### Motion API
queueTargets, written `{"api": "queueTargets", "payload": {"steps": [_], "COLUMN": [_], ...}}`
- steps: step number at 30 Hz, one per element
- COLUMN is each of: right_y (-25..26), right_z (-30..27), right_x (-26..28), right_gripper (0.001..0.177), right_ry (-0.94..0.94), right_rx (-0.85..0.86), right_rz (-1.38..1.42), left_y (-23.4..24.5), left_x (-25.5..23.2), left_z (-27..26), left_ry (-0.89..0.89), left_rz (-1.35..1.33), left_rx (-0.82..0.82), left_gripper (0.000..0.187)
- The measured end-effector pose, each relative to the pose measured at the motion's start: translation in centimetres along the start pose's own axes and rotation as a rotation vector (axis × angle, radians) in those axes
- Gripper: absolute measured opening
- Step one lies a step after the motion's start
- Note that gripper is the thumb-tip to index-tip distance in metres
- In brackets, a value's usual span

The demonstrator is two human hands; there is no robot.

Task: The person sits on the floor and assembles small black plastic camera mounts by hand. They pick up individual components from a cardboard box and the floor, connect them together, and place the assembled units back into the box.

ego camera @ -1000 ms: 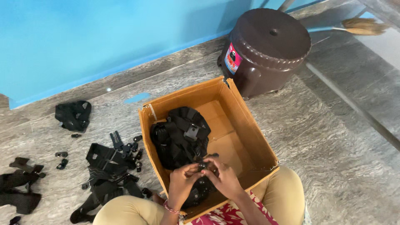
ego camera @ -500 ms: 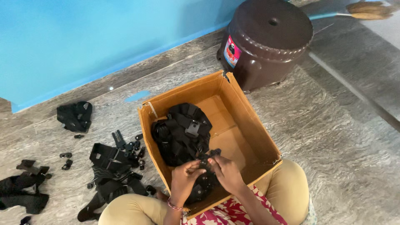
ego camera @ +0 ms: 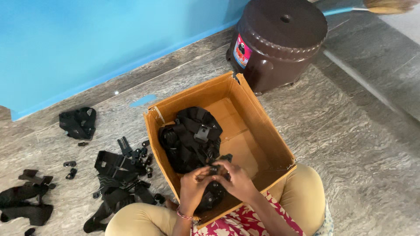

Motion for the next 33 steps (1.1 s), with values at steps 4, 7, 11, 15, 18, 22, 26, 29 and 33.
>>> {"api": "queueTargets", "payload": {"steps": [4,7,11,15,18,22,26,29,33], "right_y": [-0.2,0.0,1.2,-0.2,-0.5,0.4,0.7,0.7,0.8], "right_z": [-0.2,-0.2,0.0,-0.2,-0.1,-0.3,-0.4,-0.5,-0.6], "right_x": [-1.3,-2.3,-1.5,-4.4,-5.5,-5.9,-5.4,-5.1,-4.6], "right_gripper": [0.019,0.016,0.020,0.015,0.016,0.018,0.018,0.016,0.013], "right_ry": [0.075,-0.120,0.063,-0.258,-0.211,-0.218,-0.224,-0.210,-0.174], "right_rx": [-0.131,-0.192,-0.359,-0.203,-0.108,-0.042,-0.001,0.031,0.052], "right_rz": [-0.036,0.043,0.074,0.128,0.473,0.822,0.909,0.925,0.944], "left_y": [-0.1,-0.2,-0.1,-0.1,-0.1,-0.2,-0.3,-0.2,-0.1], "left_x": [0.4,0.8,1.3,1.1,1.1,1.4,1.5,1.4,1.0], "left_z": [-0.1,0.1,0.2,0.2,0.3,0.2,0.3,0.2,0.1], "left_ry": [0.023,-0.014,0.018,0.030,0.025,0.025,0.027,0.030,0.037], "left_rz": [0.025,-0.023,-0.005,-0.018,-0.039,-0.094,-0.081,-0.050,-0.045], "left_rx": [0.015,-0.035,-0.050,-0.032,-0.031,-0.020,-0.025,-0.036,-0.028], "left_gripper": [0.036,0.038,0.039,0.037,0.037,0.035,0.035,0.035,0.035]}}
Point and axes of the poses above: each hand's wrist, its own z-axis towards the middle knuckle, its own y-axis out of the back of the hand, x = y × z, the point moved 4 cm from there along z, towards the middle knuckle, and after that the axes turned 7 degrees about -x, right-handed, at the moved point
